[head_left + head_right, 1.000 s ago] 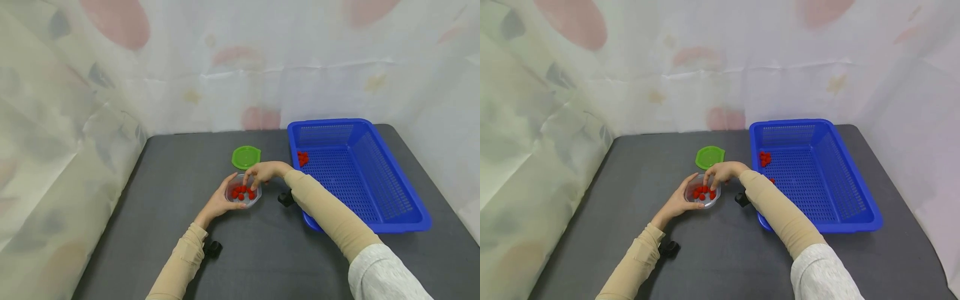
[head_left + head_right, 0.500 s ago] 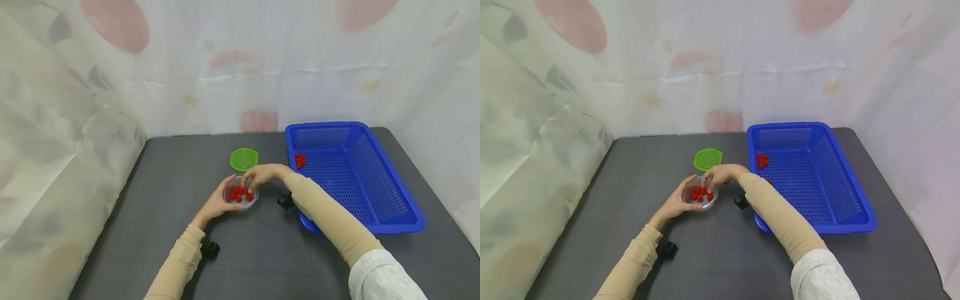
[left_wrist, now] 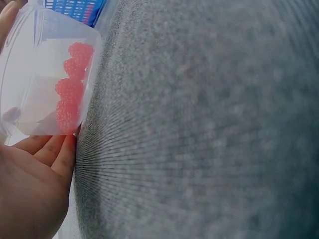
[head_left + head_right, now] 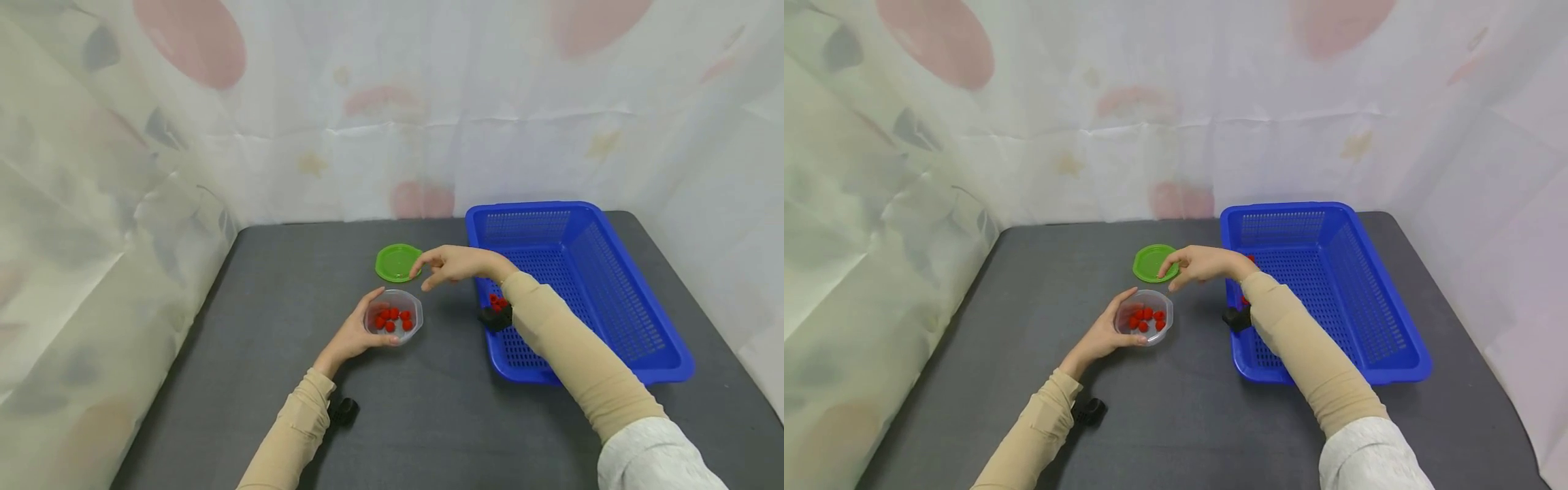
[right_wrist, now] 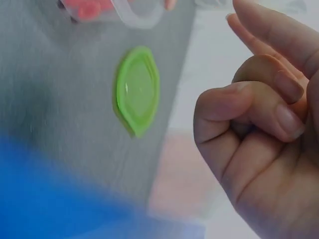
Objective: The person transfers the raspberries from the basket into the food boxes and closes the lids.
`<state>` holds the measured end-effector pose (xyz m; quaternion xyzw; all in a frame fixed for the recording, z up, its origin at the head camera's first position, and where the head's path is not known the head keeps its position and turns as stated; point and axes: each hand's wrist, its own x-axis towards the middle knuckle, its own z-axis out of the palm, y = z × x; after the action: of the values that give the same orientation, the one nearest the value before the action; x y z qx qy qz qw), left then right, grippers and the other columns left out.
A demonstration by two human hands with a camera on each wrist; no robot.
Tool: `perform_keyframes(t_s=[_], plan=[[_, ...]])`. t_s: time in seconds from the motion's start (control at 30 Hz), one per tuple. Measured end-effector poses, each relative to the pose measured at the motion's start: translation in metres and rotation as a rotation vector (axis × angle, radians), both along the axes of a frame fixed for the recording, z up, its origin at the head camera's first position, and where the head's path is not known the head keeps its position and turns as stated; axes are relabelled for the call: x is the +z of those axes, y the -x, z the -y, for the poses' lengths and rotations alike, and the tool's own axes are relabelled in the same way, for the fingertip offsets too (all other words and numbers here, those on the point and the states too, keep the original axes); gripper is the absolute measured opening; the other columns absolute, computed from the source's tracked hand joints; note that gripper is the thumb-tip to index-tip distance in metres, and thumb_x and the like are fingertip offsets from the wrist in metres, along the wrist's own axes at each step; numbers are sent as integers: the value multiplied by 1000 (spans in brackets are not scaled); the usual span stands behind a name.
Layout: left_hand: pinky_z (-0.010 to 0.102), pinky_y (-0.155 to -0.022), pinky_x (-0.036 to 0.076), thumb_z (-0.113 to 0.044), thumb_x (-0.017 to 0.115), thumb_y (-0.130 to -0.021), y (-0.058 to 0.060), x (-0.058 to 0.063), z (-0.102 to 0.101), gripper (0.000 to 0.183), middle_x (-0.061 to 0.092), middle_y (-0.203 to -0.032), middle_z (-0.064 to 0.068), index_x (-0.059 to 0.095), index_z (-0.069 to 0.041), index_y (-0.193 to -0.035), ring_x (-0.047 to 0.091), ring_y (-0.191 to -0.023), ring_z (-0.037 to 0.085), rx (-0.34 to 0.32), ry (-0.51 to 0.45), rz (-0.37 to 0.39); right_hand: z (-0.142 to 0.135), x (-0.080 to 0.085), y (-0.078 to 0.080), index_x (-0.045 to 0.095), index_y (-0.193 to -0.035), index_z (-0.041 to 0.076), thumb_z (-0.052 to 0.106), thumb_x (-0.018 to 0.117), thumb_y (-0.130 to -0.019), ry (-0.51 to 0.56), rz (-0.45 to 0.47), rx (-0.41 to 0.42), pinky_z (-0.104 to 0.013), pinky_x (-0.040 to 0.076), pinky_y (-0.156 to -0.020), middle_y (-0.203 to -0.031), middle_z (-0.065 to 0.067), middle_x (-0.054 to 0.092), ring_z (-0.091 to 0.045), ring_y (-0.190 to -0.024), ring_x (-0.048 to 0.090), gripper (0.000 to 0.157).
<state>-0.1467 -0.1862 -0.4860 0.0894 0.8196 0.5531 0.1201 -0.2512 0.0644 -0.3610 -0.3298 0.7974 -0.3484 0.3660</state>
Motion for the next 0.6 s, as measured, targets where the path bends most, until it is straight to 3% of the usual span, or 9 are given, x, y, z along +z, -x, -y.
perform_keyframes(t_s=[0.17,0.33,0.47,0.6], plan=[[52,-110,27,-28,85,-67,-1,-1,1,102,45,-142,9,21,-26,-147,41,-132,26,-2,-8,-13,-29,2,3,59,-119,23,25,63,-89,28,-35,-110,-31,35,-53,-57,2,35,-14,-48,29,31],[52,-109,27,-27,86,-65,-5,0,5,102,46,-140,7,23,-30,-146,39,-133,25,15,-10,-4,-53,-7,3,60,-117,23,35,62,-89,112,-25,-254,-33,36,-55,-53,2,28,-20,-48,27,30],[52,-109,27,-26,85,-66,-5,1,5,101,45,-141,7,23,-30,-146,39,-133,25,9,-10,0,-71,-12,4,61,-115,21,37,62,-88,171,-48,-355,-33,38,-59,-58,-2,33,-22,-53,35,31],[52,-111,25,-20,84,-68,-4,3,3,101,44,-142,11,21,-25,-147,38,-134,27,6,-26,9,-86,-16,8,59,-119,17,36,63,-88,179,-56,-378,-33,38,-59,-60,1,34,-20,-56,38,36]])
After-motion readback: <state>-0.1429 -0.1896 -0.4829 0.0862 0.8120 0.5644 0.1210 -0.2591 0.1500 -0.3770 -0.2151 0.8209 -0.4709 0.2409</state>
